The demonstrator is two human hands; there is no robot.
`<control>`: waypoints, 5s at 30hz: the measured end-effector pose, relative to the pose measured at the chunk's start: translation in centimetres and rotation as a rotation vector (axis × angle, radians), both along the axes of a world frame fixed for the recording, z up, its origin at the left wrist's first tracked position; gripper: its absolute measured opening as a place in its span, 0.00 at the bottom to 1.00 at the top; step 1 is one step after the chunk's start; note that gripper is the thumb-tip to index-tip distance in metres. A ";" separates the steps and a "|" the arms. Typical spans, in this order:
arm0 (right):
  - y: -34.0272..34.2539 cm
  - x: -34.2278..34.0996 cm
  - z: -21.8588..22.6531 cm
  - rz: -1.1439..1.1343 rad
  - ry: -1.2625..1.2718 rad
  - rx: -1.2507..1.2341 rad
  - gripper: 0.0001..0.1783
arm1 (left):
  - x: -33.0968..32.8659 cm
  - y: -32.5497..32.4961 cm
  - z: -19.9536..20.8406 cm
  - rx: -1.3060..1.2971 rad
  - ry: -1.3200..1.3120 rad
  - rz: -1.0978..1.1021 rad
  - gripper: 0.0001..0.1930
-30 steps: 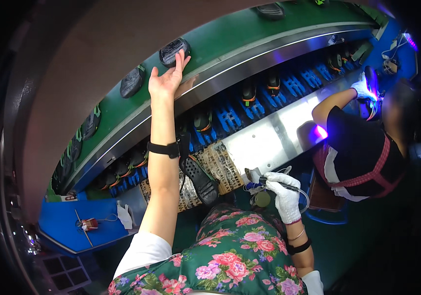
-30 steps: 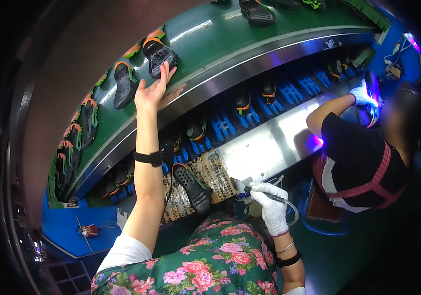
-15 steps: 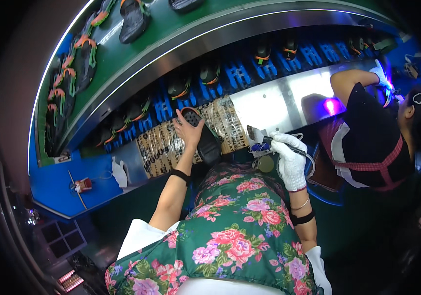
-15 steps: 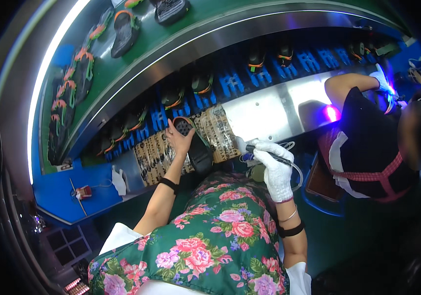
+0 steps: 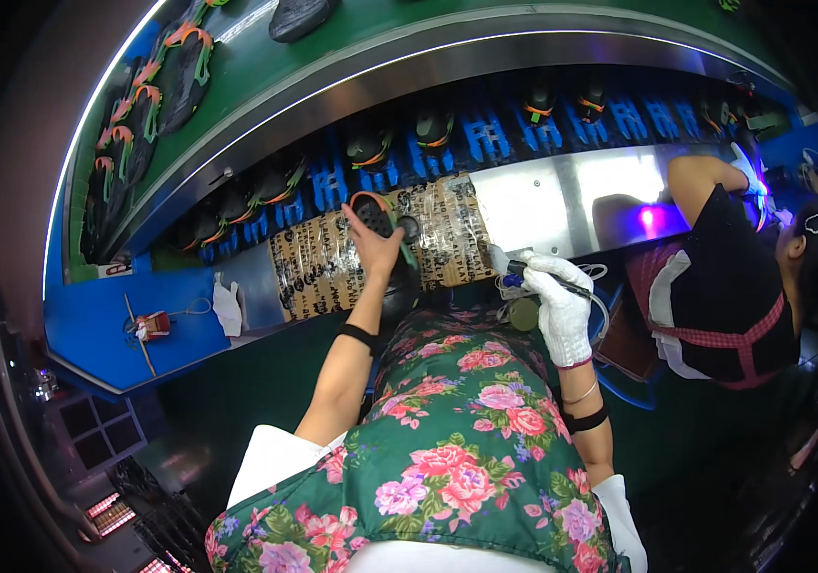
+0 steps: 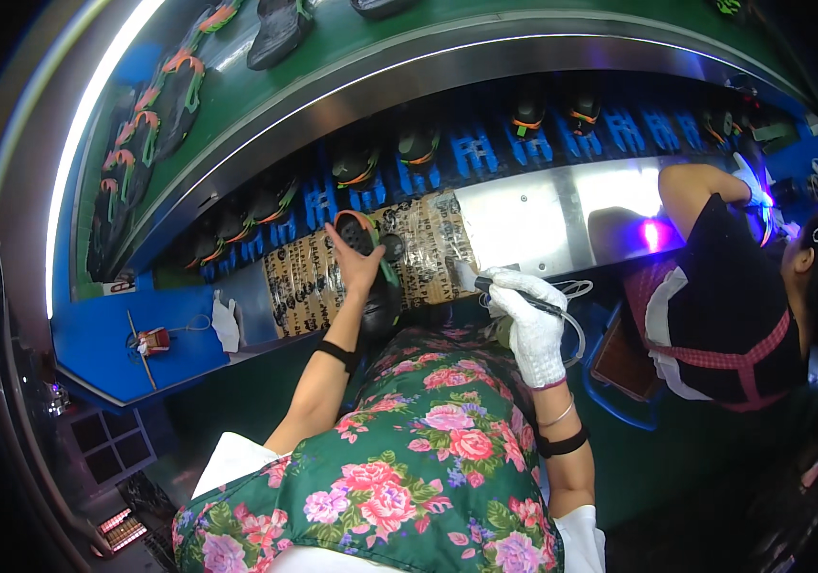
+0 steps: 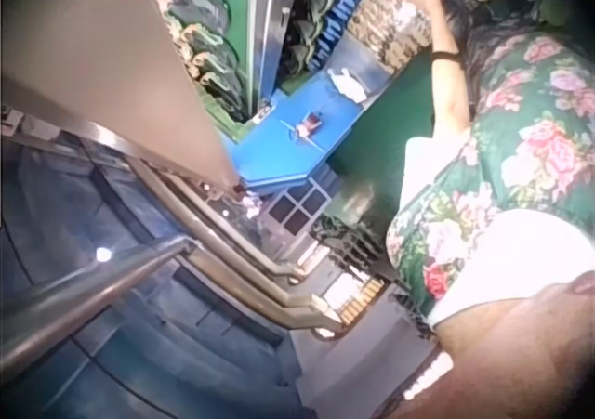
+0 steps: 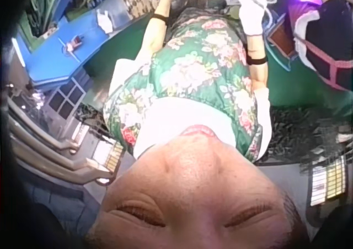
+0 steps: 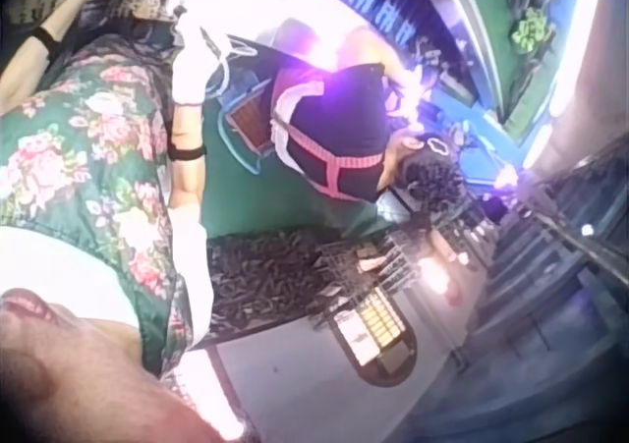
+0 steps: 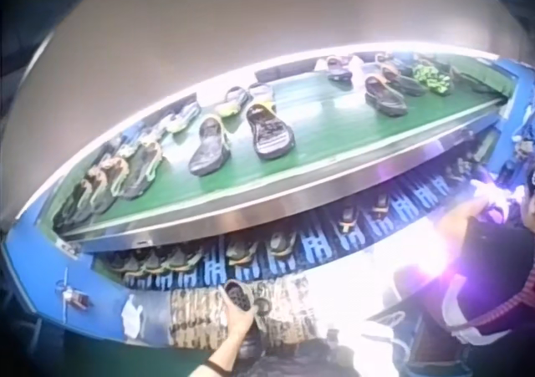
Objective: Apply adhesive to the edges and surfaces of shoe soles using a brush.
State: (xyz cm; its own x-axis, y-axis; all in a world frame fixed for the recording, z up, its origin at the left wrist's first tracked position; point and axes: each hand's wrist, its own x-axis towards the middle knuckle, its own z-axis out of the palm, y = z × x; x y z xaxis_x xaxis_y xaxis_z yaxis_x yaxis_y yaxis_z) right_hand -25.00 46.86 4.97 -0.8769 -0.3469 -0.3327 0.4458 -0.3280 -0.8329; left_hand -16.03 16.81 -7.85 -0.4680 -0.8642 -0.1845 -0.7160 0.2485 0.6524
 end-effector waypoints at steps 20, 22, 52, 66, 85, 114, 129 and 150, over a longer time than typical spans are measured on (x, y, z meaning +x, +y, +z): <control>-2.3 1.0 -0.2 0.015 0.002 -0.043 0.11 | 10.5 -14.1 -2.7 -0.353 -0.302 0.025 0.64; -2.6 0.7 0.0 -0.017 0.027 -0.087 0.11 | 6.7 -14.0 -1.4 -0.341 -0.053 -0.152 0.46; 9.3 -3.5 3.2 -0.417 -0.086 -0.510 0.10 | -31.1 3.0 25.9 0.248 1.126 -0.645 0.08; -0.2 -3.2 10.6 -0.085 -0.005 -0.425 0.11 | -12.2 -3.0 20.2 0.692 0.625 -0.510 0.18; -6.2 -0.9 10.3 0.204 0.120 -0.105 0.15 | -0.7 6.1 15.0 1.963 0.725 -0.301 0.63; -5.6 -0.8 12.3 0.168 1.343 0.551 0.19 | -2.6 11.4 16.8 1.462 0.820 -0.367 0.54; -5.3 -0.8 12.8 0.218 1.172 0.273 0.19 | -2.7 10.1 11.1 1.932 1.304 -0.526 0.56; -5.3 -1.7 11.9 0.124 1.291 0.291 0.14 | -3.5 8.1 14.5 2.199 1.126 -0.240 0.59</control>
